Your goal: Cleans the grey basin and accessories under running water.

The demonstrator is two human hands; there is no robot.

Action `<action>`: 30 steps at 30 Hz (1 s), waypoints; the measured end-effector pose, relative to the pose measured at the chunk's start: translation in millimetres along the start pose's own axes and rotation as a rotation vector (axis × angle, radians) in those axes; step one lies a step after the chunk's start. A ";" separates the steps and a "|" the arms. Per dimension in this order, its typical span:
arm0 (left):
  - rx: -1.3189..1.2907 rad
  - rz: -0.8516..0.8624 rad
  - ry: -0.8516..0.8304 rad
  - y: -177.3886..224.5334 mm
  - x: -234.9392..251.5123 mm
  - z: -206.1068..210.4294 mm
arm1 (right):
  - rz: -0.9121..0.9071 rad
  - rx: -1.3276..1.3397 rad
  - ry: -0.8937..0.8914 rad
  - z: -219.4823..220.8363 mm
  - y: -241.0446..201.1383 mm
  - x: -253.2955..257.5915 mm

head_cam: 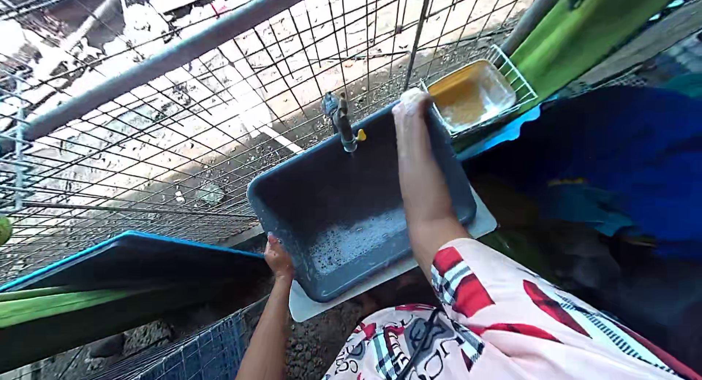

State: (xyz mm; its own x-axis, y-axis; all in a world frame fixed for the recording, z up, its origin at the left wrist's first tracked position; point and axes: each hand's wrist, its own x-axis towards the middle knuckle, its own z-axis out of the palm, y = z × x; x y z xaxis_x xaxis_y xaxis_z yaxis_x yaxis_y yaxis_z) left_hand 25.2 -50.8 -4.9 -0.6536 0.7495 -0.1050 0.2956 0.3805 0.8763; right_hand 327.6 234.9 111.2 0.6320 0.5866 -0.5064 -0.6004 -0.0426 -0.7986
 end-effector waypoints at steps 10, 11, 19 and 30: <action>0.061 0.017 0.049 9.9 -2.4 12.5 | 0.052 0.031 -0.194 10.3 -13.5 26.1; 0.062 0.012 0.057 9.8 -4.3 11.9 | 0.039 0.021 -0.195 11.1 -15.5 20.9; 0.083 0.013 0.100 8.5 -6.8 15.1 | -0.231 -0.109 -0.024 47.8 122.3 -32.7; -0.032 0.016 0.040 -6.6 -2.5 5.4 | 0.331 -0.634 -0.691 35.9 238.1 -258.9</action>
State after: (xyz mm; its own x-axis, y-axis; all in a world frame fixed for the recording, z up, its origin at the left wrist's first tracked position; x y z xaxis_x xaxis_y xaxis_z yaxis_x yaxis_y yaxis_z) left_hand 28.7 -52.3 -12.9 -0.6763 0.7330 -0.0728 0.2843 0.3509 0.8922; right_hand 3.4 101.9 63.8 -0.0650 0.8008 -0.5953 -0.1946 -0.5953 -0.7796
